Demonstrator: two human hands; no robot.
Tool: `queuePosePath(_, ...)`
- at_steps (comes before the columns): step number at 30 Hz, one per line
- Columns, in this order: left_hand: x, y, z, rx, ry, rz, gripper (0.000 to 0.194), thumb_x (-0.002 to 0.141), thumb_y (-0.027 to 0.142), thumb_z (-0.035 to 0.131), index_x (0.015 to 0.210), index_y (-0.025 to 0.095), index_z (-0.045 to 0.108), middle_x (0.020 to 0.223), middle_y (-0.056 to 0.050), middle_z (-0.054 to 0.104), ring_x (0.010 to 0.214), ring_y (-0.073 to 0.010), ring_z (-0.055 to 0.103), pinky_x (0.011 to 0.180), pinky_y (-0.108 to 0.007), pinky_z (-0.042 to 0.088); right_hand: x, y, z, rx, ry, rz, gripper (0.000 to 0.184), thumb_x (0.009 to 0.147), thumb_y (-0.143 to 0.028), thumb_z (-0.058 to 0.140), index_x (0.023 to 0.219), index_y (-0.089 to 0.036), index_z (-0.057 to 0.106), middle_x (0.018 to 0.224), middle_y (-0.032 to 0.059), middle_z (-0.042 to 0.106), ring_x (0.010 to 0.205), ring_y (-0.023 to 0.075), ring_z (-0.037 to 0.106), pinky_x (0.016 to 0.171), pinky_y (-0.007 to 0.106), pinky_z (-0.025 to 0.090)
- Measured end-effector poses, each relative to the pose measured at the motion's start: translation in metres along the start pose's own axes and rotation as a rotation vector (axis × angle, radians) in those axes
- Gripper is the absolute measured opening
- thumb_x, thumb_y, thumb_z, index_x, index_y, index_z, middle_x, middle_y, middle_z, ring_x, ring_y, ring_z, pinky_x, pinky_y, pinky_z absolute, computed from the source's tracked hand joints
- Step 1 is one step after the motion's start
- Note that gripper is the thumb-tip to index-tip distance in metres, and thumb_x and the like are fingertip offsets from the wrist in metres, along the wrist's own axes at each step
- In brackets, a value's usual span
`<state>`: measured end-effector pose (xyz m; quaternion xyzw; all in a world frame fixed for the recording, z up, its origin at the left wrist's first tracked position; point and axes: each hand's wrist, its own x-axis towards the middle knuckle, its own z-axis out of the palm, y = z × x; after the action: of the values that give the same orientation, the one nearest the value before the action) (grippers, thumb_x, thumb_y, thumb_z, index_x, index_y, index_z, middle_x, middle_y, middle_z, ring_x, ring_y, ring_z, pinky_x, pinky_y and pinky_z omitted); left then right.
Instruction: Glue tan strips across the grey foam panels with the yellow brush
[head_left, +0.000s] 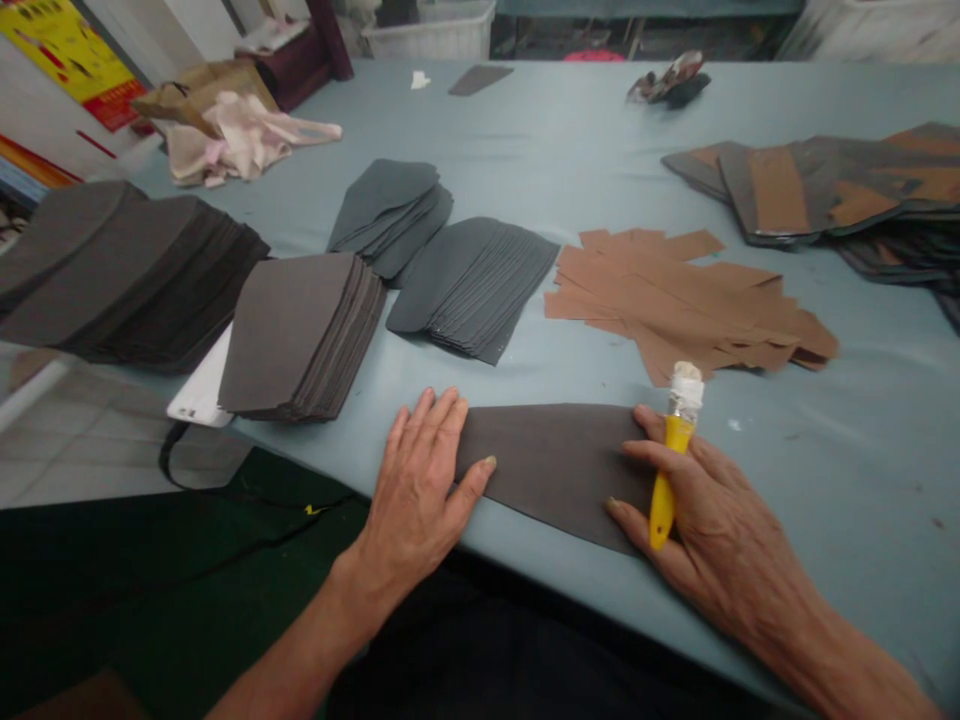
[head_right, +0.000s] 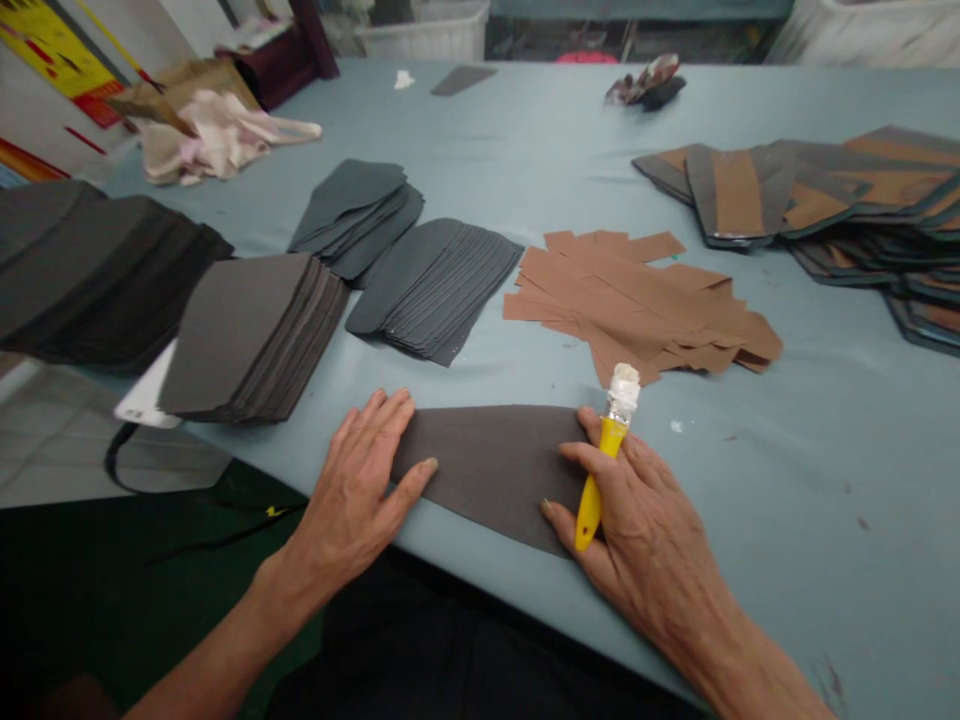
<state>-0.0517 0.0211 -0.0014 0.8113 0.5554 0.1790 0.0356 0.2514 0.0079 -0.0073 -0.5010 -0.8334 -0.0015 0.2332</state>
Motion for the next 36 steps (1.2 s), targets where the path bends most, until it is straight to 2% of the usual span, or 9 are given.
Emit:
queuePosePath(5,-0.003,0.002,0.000,0.003,0.006,0.023,0.054,0.110,0.038,0.042,0.158,0.013,0.037,0.162,-0.017,0.051,0.157,-0.0336,0.039,0.126,-0.061,0.035,-0.002,-0.002,-0.002,-0.035,0.012,0.019,0.037,0.103,-0.044,0.057,0.127,-0.017,0.055,0.151,0.0259,0.057,0.128,0.0408,0.061,0.105,0.059,0.051)
queuePosePath(13,-0.016,0.007,-0.005,-0.006,0.019,0.023,0.050,0.110,0.038,0.043,0.153,0.013,0.043,0.158,-0.015,0.055,0.154,-0.0317,0.042,0.128,-0.055,0.030,-0.002,-0.003,-0.004,-0.095,0.009,0.030,0.038,0.104,-0.047,0.054,0.124,-0.015,0.057,0.144,0.0283,0.061,0.126,0.0430,0.063,0.105,0.061,0.050)
queuePosePath(18,-0.032,0.005,-0.011,0.004,0.014,0.055,0.059,0.108,0.052,0.047,0.152,0.012,0.045,0.156,-0.016,0.056,0.153,-0.0318,0.041,0.131,-0.052,0.021,-0.002,0.001,-0.006,-0.054,0.004,0.005,0.038,0.102,-0.047,0.058,0.124,-0.016,0.058,0.145,0.0269,0.061,0.126,0.0421,0.063,0.105,0.060,0.050)
queuePosePath(23,-0.056,0.004,-0.016,0.061,0.005,0.131,0.073,0.102,0.063,0.053,0.149,0.008,0.048,0.153,-0.021,0.055,0.153,-0.0353,0.039,0.133,-0.052,0.013,-0.001,0.003,-0.008,0.014,-0.005,-0.077,0.031,0.101,-0.040,0.062,0.125,-0.021,0.059,0.148,0.0205,0.062,0.129,0.0365,0.062,0.107,0.056,0.052)
queuePosePath(25,-0.063,0.003,-0.016,0.076,0.005,0.143,0.064,0.103,0.052,0.057,0.149,0.008,0.048,0.152,-0.021,0.056,0.153,-0.0355,0.038,0.132,-0.053,0.015,0.000,0.004,-0.009,0.036,-0.016,-0.091,0.030,0.101,-0.039,0.063,0.125,-0.021,0.059,0.148,0.0199,0.062,0.129,0.0357,0.063,0.106,0.056,0.054)
queuePosePath(27,-0.067,0.002,-0.016,0.071,0.013,0.143,0.051,0.103,0.033,0.060,0.148,0.011,0.049,0.150,-0.021,0.057,0.154,-0.0346,0.039,0.131,-0.055,0.020,0.001,0.004,-0.009,0.047,-0.018,-0.099,0.030,0.100,-0.039,0.064,0.124,-0.021,0.059,0.148,0.0205,0.063,0.127,0.0357,0.064,0.104,0.056,0.056)
queuePosePath(29,-0.068,0.001,-0.017,0.050,0.017,0.141,0.046,0.100,0.017,0.058,0.146,0.014,0.051,0.149,-0.020,0.058,0.153,-0.0350,0.039,0.128,-0.058,0.026,0.000,0.004,-0.009,0.055,-0.017,-0.096,0.030,0.099,-0.037,0.065,0.124,-0.022,0.060,0.146,0.0191,0.064,0.127,0.0357,0.064,0.104,0.056,0.056)
queuePosePath(32,-0.065,-0.001,-0.019,0.009,0.027,0.161,0.046,0.097,0.011,0.058,0.143,0.017,0.055,0.149,-0.019,0.058,0.153,-0.0364,0.040,0.125,-0.062,0.032,-0.001,0.004,-0.008,0.092,-0.018,-0.070,0.030,0.098,-0.036,0.066,0.125,-0.024,0.061,0.147,0.0161,0.065,0.129,0.0349,0.064,0.106,0.057,0.055)
queuePosePath(36,-0.062,-0.002,-0.021,-0.041,0.068,0.225,0.045,0.096,0.005,0.058,0.138,0.020,0.059,0.147,-0.016,0.062,0.154,-0.0324,0.041,0.128,-0.058,0.034,0.000,0.002,-0.009,0.110,-0.015,-0.071,0.027,0.098,-0.036,0.065,0.122,-0.025,0.060,0.149,0.0158,0.064,0.130,0.0336,0.064,0.106,0.057,0.054)
